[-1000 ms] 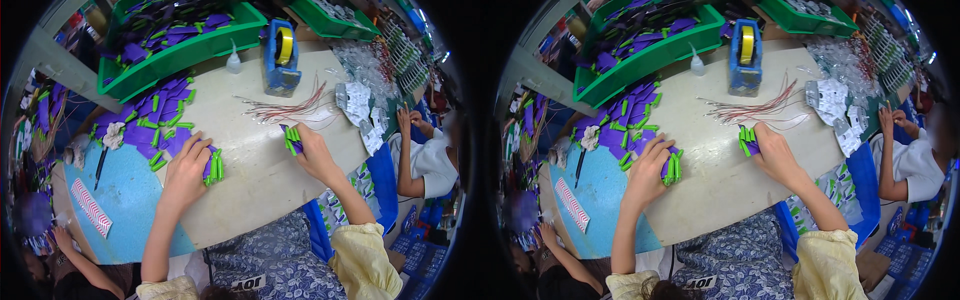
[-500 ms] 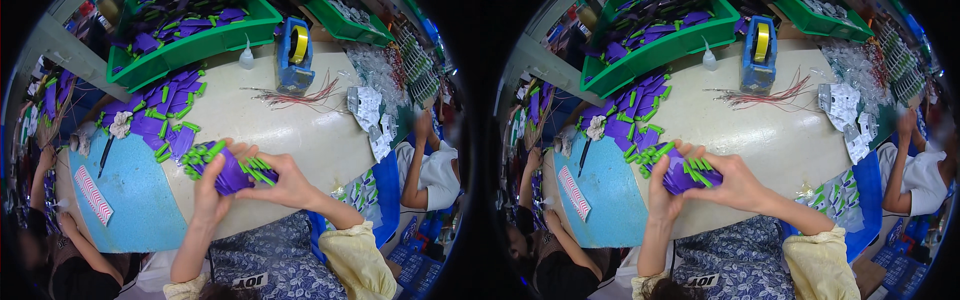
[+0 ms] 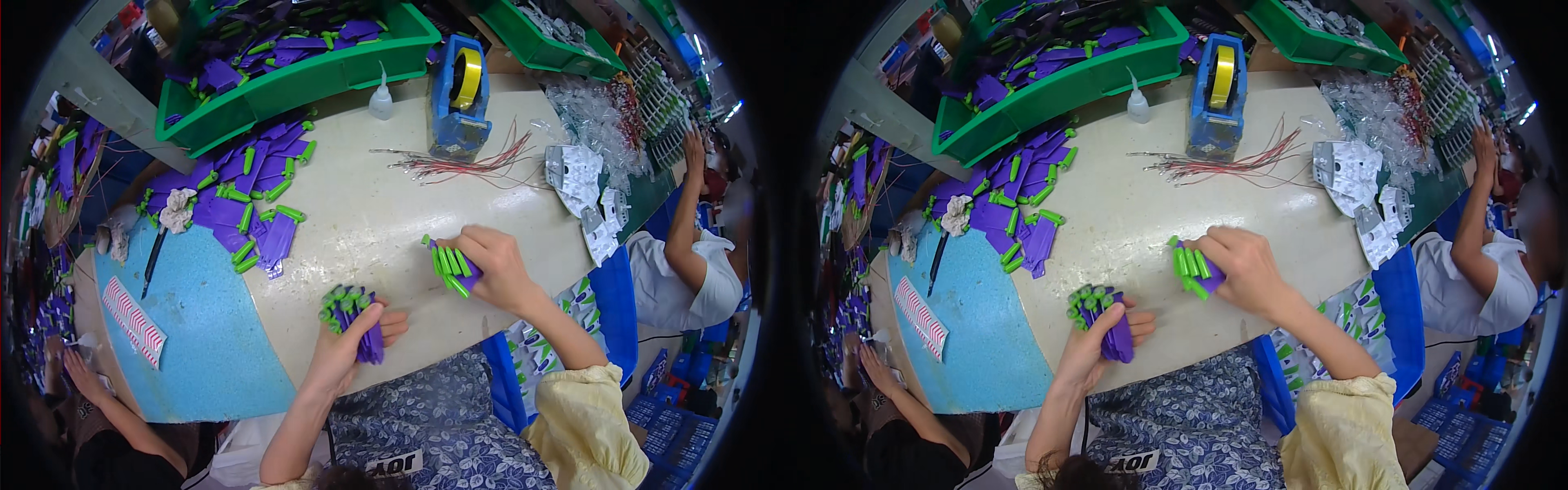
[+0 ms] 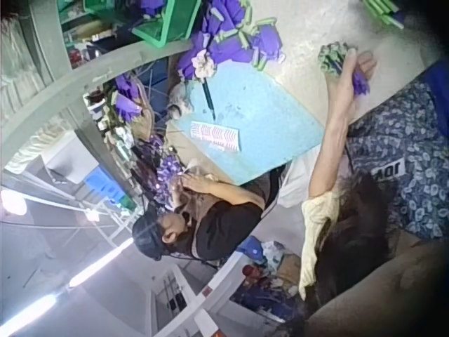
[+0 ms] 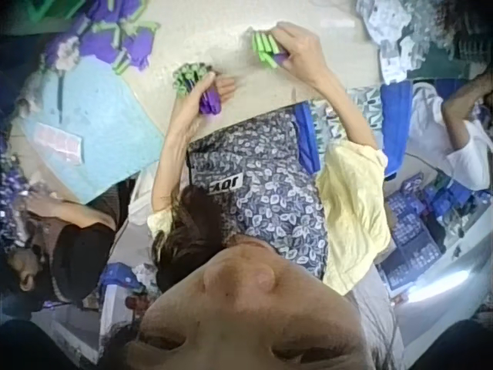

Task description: The person assembles small electronic components by inserting red wires into purple plastic housings with green caps. They use a hammer to secure the green caps onto the purple bodies and place the finished units into a green bin. The person also retrieves more components from the bin and continues the assembly process.

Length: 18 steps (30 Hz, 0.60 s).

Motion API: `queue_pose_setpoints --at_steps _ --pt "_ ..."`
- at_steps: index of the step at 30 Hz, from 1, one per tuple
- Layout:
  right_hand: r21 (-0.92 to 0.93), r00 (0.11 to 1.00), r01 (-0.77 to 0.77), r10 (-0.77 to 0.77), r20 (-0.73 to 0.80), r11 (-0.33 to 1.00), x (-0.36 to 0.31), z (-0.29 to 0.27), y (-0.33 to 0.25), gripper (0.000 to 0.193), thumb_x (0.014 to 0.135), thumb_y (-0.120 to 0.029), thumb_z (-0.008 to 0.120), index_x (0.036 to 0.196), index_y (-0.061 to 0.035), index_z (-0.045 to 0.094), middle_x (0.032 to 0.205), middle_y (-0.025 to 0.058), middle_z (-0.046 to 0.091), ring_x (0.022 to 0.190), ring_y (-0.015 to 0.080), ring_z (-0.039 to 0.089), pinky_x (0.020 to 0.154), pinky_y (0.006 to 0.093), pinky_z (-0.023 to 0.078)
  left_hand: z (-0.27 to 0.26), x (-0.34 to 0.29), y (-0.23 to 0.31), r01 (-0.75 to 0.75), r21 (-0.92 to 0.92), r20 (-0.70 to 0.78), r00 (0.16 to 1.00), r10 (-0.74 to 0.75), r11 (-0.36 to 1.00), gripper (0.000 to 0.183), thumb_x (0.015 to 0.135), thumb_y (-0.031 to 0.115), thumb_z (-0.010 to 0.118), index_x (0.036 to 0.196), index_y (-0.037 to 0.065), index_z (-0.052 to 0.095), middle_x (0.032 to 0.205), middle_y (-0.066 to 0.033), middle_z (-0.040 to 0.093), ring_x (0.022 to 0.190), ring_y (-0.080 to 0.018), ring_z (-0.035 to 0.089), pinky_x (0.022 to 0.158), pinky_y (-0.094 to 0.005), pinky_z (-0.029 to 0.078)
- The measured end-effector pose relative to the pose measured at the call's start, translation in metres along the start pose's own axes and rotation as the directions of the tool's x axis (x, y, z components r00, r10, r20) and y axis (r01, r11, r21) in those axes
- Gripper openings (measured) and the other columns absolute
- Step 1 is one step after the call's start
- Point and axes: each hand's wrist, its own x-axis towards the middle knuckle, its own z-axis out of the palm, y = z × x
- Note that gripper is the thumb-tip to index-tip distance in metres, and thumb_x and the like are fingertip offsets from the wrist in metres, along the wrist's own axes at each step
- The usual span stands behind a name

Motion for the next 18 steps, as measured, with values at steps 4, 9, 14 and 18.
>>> queue_pose_setpoints --at_steps 4,9,14,18 --pt "-0.112 0.996 0.093 -0.091 0.023 0.989 0.005 0.003 0.018 0.041 0.067 -0.013 0.078 0.106 -0.0071 0.066 0.088 0.0086 0.060 0.087 0.0294 0.061 0.077 0.0396 0.047 0.016 0.009 -0.039 0.068 -0.572 0.085 0.996 -0.024 0.817 0.053 0.101 0.025 0.055 0.148 0.016 0.031 0.151 -0.0275 0.036 0.135 -0.0466 0.044 0.107 -0.0711 0.038" --pt "0.270 0.997 0.076 -0.064 -0.052 0.960 0.020 -0.041 0.079 0.047 0.069 -0.013 0.083 0.111 -0.0059 0.064 0.116 0.0133 0.060 0.106 0.0267 0.060 0.089 0.0409 0.048 0.034 0.010 -0.047 -0.112 -0.668 -0.127 0.991 0.036 0.735 0.056 0.101 0.033 0.054 0.140 -0.004 0.036 0.143 -0.0258 0.045 0.134 -0.0444 0.046 0.110 -0.0587 0.043" --pt "0.555 0.881 -0.222 0.409 -0.239 0.802 0.078 -0.025 0.125 0.033 0.070 -0.004 0.084 0.097 -0.0005 0.065 0.133 0.0147 0.057 0.113 0.0270 0.061 0.101 0.0357 0.046 0.036 0.017 -0.046 0.130 -0.827 0.084 0.991 -0.109 0.547 0.086 0.095 0.053 0.059 0.136 -0.018 0.032 0.142 -0.0301 0.044 0.135 -0.0428 0.045 0.110 -0.0452 0.048" --pt "0.692 0.933 -0.167 0.340 -0.120 0.702 0.079 -0.030 0.132 0.029 0.072 -0.002 0.083 0.096 0.0001 0.067 0.146 0.0155 0.049 0.125 0.0261 0.056 0.107 0.0369 0.042 0.034 0.018 -0.049 0.307 -0.889 0.283 0.952 -0.121 0.340 0.114 0.087 0.068 0.060 0.147 -0.017 0.015 0.139 -0.0346 0.045 0.131 -0.0409 0.051 0.105 -0.0425 0.051"
